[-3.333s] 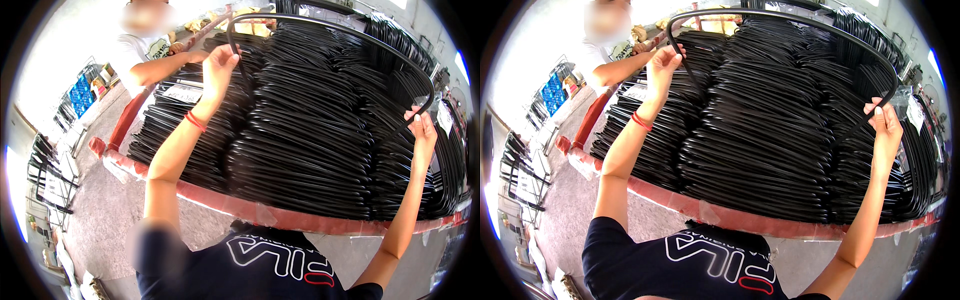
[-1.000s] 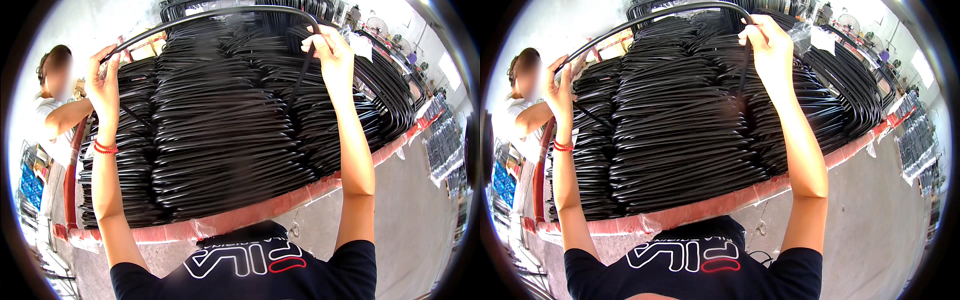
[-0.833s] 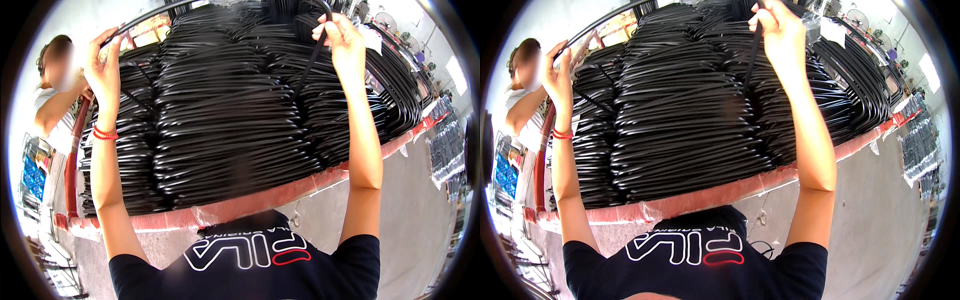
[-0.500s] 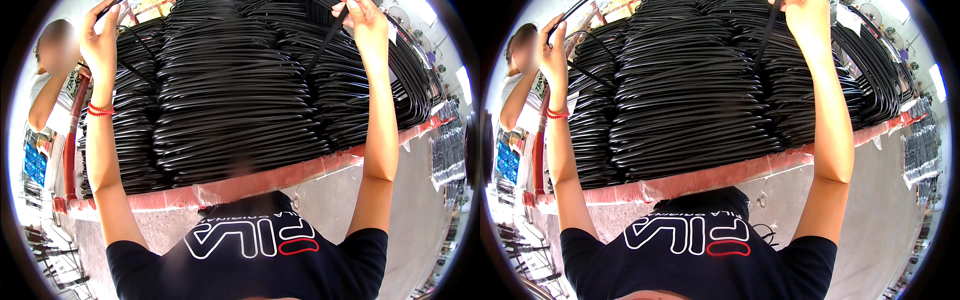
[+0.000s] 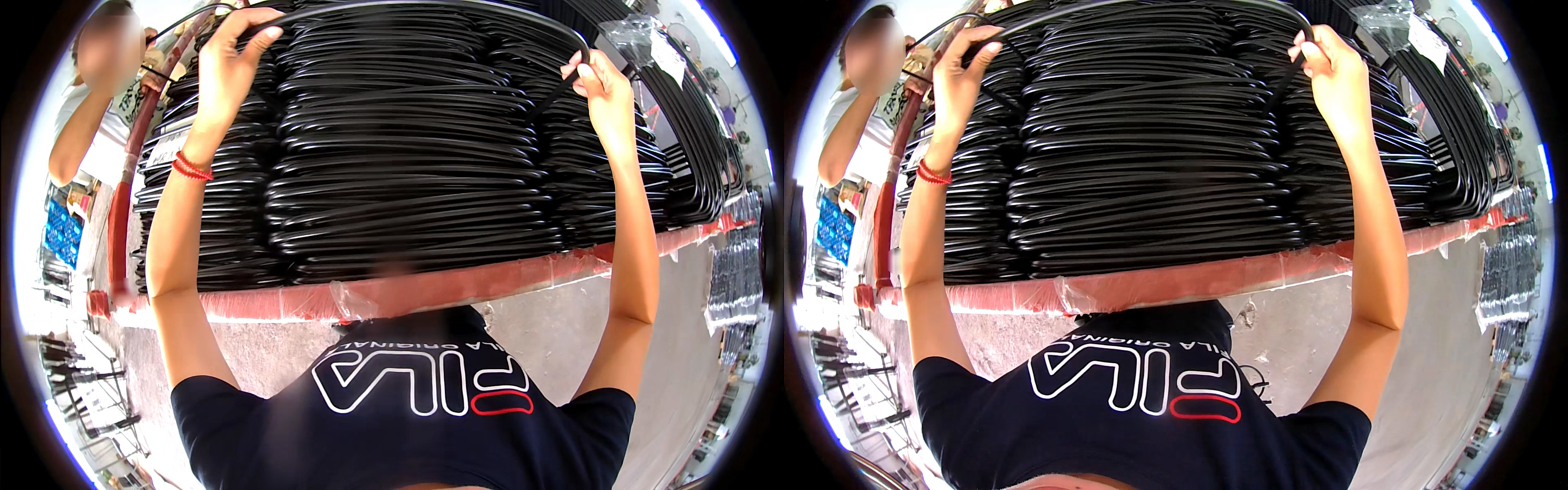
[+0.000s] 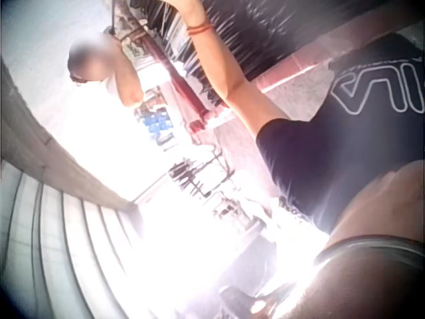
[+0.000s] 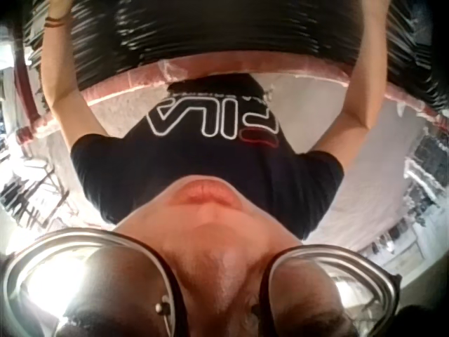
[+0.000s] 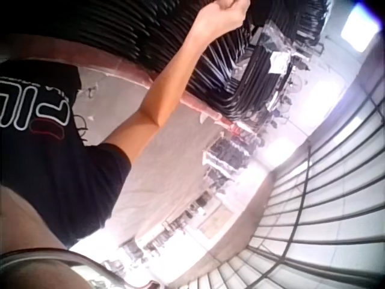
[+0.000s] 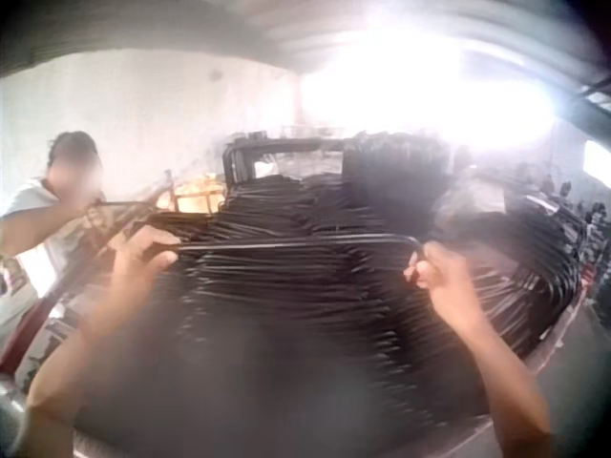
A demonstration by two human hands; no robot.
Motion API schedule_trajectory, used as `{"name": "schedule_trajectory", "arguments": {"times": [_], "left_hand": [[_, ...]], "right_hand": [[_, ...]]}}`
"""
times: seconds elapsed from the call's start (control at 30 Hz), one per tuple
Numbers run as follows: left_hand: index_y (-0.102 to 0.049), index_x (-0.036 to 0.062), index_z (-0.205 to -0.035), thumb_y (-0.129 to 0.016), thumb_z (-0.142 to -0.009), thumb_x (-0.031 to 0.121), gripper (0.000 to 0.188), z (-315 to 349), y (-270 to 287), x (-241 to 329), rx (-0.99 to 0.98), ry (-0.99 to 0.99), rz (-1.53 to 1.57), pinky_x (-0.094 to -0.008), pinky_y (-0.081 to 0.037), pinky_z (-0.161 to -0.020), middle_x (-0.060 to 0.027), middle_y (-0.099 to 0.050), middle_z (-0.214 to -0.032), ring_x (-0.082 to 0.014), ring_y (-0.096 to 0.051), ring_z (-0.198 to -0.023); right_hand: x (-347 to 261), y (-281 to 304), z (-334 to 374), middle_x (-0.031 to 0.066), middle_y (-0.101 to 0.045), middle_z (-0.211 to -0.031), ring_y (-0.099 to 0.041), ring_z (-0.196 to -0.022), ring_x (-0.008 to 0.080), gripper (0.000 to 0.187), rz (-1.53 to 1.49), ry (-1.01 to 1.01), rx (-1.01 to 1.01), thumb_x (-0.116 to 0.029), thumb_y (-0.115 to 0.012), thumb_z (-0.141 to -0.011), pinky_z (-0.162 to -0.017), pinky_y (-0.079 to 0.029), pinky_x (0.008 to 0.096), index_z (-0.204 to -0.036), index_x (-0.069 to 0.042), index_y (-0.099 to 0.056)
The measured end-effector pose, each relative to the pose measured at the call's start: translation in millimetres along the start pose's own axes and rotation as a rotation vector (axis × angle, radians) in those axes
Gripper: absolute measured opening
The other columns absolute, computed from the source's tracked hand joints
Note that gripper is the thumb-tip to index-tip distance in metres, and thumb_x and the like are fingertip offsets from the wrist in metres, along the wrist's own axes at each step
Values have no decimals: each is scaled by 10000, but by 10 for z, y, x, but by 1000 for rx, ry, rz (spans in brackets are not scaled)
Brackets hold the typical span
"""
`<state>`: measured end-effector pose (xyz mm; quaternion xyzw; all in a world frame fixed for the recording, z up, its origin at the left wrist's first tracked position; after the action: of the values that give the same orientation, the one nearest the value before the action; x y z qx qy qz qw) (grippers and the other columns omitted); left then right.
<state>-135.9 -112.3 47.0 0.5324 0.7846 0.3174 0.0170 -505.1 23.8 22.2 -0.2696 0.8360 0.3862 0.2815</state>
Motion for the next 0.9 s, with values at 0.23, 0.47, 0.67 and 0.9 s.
{"name": "schedule_trajectory", "arguments": {"times": [0.23, 0.47, 0.67, 0.9], "left_hand": [[-588, 23, -928, -600, -757, 47, 173, 228, -271, -170, -190, 51, 90, -220, -429, -749, -26, -595, -836, -95, -551, -792], [-575, 34, -897, -612, -750, 36, 152, 453, -499, -345, -305, 199, 171, -212, -436, -734, -11, -596, -853, -95, -559, -777], [-556, 31, -925, -570, -767, 0, 162, 622, -651, -410, -365, 155, 173, -232, -439, -756, -34, -599, -872, -140, -570, -814], [-581, 38, -945, -538, -771, -22, 188, 707, -712, -412, -392, 141, 117, -255, -443, -760, -54, -594, -905, -176, -568, -852]], "right_hand": [[252, -165, 147, 46, -555, -744, -482, -642, 113, 71, 295, 17, -108, -24, -451, -823, -658, -424, 249, -870, -18, -504], [405, -340, 250, 172, -581, -804, -541, -786, 368, 119, 485, -75, -160, -146, -505, -823, -651, -425, 398, -895, -55, -528], [519, -492, 312, 158, -590, -795, -553, -796, 353, 94, 631, -72, -282, -131, -494, -823, -658, -427, 430, -881, -64, -525], [337, -593, 385, 145, -525, -1079, -510, -982, 311, 349, 693, 105, -226, -135, -514, -815, -791, -431, 396, -1150, -75, -435]]}}
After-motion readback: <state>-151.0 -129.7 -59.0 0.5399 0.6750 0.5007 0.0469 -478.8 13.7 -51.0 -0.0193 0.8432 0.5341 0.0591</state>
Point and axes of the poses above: each hand's wrist, its own z-axis away from the middle knuckle, its own y-axis out of the back of the hand, x = y × z, the point moved 5 cm from there along -z, towards the middle knuckle
